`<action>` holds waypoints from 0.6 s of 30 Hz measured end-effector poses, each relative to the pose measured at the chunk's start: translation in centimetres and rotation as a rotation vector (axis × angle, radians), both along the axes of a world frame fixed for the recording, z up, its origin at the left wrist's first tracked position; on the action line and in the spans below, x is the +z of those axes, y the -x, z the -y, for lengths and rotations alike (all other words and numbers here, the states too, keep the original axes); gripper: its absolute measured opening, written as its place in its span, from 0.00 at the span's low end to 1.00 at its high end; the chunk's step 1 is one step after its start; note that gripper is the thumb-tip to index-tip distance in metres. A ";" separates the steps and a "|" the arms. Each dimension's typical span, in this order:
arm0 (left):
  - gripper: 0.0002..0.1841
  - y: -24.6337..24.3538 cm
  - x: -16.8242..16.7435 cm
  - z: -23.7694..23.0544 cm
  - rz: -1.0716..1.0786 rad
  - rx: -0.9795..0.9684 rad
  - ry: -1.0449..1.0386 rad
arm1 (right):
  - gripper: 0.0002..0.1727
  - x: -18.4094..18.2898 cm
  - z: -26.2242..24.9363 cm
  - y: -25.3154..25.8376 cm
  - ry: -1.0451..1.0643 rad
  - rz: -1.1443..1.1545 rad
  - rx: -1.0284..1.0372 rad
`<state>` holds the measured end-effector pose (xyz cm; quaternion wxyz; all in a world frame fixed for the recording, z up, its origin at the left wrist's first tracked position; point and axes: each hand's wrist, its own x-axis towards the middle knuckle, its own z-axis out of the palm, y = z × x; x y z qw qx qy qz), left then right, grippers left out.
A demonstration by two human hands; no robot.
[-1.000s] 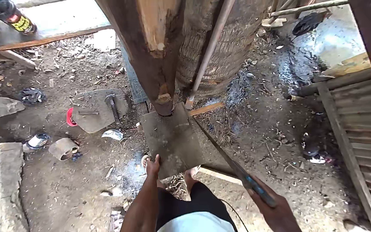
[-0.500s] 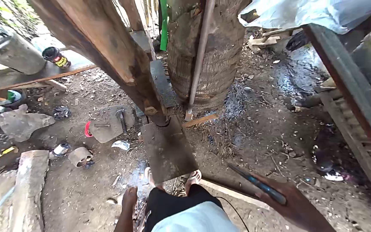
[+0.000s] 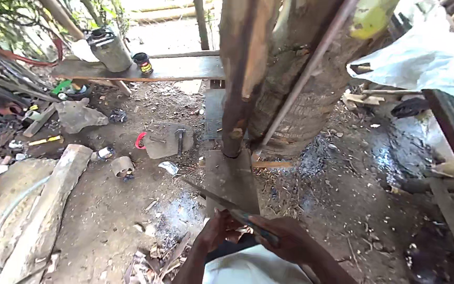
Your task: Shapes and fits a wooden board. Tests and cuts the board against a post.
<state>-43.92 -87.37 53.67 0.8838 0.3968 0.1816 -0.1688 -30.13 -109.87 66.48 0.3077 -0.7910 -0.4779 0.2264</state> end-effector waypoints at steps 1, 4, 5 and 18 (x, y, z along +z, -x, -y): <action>0.56 0.5 0.8 -0.2 -0.015 0.064 0.044 | 0.26 0.1 -1.5 1.0 0.000 0.048 0.059; 0.51 2.6 2.8 -2.1 -0.090 0.155 0.093 | 0.26 0.5 -5.2 3.3 -0.011 0.195 0.228; 0.47 3.6 3.2 -2.8 -0.121 0.167 0.108 | 0.27 0.9 -6.2 4.0 0.026 0.201 0.284; 0.21 18.7 2.2 -9.2 -0.487 1.200 0.159 | 0.29 3.5 -16.8 7.1 0.351 0.005 0.665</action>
